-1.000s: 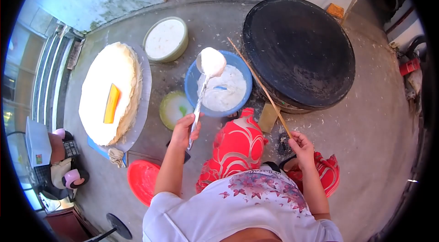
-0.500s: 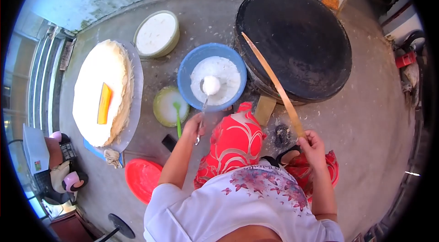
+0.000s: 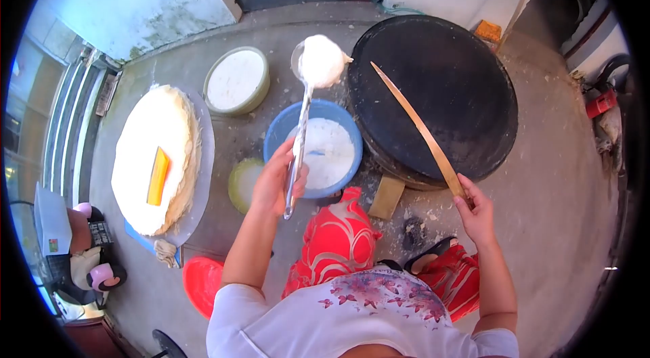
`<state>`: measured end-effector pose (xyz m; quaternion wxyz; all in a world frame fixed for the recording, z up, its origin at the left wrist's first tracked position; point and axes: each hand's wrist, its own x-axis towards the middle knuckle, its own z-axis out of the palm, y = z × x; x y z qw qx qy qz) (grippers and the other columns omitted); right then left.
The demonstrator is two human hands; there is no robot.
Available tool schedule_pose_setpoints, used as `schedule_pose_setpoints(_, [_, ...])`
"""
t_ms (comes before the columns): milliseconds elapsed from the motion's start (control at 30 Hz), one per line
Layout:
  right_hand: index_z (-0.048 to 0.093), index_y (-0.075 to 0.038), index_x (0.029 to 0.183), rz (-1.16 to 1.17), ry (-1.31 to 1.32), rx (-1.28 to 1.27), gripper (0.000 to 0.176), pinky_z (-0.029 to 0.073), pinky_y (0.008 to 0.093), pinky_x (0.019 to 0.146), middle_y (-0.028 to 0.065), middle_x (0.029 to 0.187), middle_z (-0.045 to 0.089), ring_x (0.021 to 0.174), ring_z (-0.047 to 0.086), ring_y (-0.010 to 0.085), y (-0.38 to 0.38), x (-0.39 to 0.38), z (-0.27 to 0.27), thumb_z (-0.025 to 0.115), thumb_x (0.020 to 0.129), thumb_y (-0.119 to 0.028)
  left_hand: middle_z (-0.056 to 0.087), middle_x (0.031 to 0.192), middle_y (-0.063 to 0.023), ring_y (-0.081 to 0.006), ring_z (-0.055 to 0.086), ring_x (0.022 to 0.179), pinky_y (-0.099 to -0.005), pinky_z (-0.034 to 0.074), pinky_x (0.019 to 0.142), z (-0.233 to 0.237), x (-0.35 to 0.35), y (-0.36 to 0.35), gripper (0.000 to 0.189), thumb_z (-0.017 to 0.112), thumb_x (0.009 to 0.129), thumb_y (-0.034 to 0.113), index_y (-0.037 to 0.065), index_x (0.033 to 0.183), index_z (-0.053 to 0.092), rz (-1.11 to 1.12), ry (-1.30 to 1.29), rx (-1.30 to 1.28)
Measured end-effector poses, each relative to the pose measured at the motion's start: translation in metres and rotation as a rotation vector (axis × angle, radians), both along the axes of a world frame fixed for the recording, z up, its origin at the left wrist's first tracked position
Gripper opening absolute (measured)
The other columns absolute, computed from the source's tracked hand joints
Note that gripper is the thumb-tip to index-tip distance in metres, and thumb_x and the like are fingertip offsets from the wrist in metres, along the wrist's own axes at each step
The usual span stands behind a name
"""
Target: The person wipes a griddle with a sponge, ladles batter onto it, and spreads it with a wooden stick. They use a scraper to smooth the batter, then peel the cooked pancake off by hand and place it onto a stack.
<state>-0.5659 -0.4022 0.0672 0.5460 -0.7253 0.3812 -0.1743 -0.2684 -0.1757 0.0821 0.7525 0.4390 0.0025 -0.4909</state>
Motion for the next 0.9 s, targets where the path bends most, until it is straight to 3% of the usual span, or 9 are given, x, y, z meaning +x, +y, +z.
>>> schedule_pose_setpoints(100, [0.046, -0.003, 0.123, -0.003, 0.001, -0.17, 0.045, 0.041, 0.0195, 0.077, 0.0048, 0.105, 0.058, 0.09, 0.053, 0.0069, -0.02, 0.0, -0.011, 0.053, 0.08, 0.006, 0.051, 0.07, -0.0115, -0.0155, 0.044, 0.046, -0.0252, 0.035, 0.039, -0.001, 0.011, -0.045, 0.042, 0.04, 0.088, 0.02, 0.015, 0.129, 0.031, -0.035, -0.066, -0.042])
schedule_pose_setpoints(233, [0.047, -0.003, 0.123, 0.007, 0.048, -0.312, 0.045, 0.041, 0.0213, 0.081, 0.0063, 0.11, 0.057, 0.095, 0.053, 0.0097, -0.041, 0.007, -0.014, 0.053, 0.079, 0.007, 0.051, 0.071, -0.0106, -0.0157, 0.046, 0.049, -0.0261, 0.036, 0.04, -0.016, 0.016, -0.109, 0.042, 0.041, 0.087, 0.011, 0.014, 0.128, 0.031, 0.003, -0.14, -0.022])
schedule_pose_setpoints(300, [0.052, -0.011, 0.119, -0.051, 0.056, -0.351, 0.045, 0.043, 0.0258, 0.079, 0.0116, 0.097, 0.06, 0.09, 0.059, 0.0195, -0.048, 0.016, -0.014, 0.057, 0.076, 0.001, 0.051, 0.069, -0.0092, -0.0148, 0.046, 0.049, -0.0259, 0.037, 0.04, -0.031, 0.018, -0.134, 0.045, 0.043, 0.086, 0.006, 0.013, 0.128, 0.031, 0.028, -0.143, -0.014])
schedule_pose_setpoints(400, [0.053, -0.012, 0.117, -0.034, 0.065, -0.417, 0.044, 0.045, 0.0271, 0.075, 0.0113, 0.094, 0.06, 0.085, 0.059, 0.0218, -0.058, 0.034, -0.015, 0.057, 0.075, 0.0, 0.048, 0.062, -0.0042, -0.0115, 0.044, 0.045, -0.0254, 0.038, 0.04, -0.056, 0.017, -0.161, 0.046, 0.047, 0.084, 0.003, 0.01, 0.128, 0.034, 0.082, -0.227, 0.041])
schedule_pose_setpoints(533, [0.054, -0.014, 0.116, 0.057, 0.031, -0.6, 0.044, 0.046, 0.0312, 0.068, 0.0108, 0.086, 0.058, 0.075, 0.058, 0.0274, -0.069, 0.067, -0.019, 0.057, 0.073, -0.003, 0.047, 0.062, -0.0027, -0.0101, 0.043, 0.044, -0.0238, 0.036, 0.038, -0.076, 0.01, -0.176, 0.045, 0.048, 0.083, 0.001, 0.01, 0.126, 0.037, 0.076, -0.256, 0.128])
schedule_pose_setpoints(767, [0.055, -0.016, 0.114, 0.115, 0.23, -0.548, 0.043, 0.046, 0.036, 0.066, 0.0094, 0.081, 0.057, 0.073, 0.057, 0.0279, -0.077, 0.094, -0.053, 0.057, 0.072, -0.008, 0.046, 0.059, -0.0032, -0.0099, 0.041, 0.042, -0.0248, 0.034, 0.037, -0.095, -0.002, -0.176, 0.048, 0.048, 0.083, -0.002, 0.01, 0.127, 0.036, 0.137, -0.31, 0.245])
schedule_pose_setpoints(900, [0.057, -0.015, 0.112, 0.102, 0.156, -0.527, 0.041, 0.046, 0.0361, 0.067, 0.0102, 0.082, 0.058, 0.075, 0.057, 0.0282, -0.081, 0.092, -0.065, 0.057, 0.071, -0.009, 0.043, 0.056, -0.0007, -0.0087, 0.038, 0.041, -0.0243, 0.032, 0.036, -0.096, -0.003, -0.176, 0.047, 0.049, 0.083, -0.001, 0.008, 0.127, 0.037, 0.115, -0.483, 0.261])
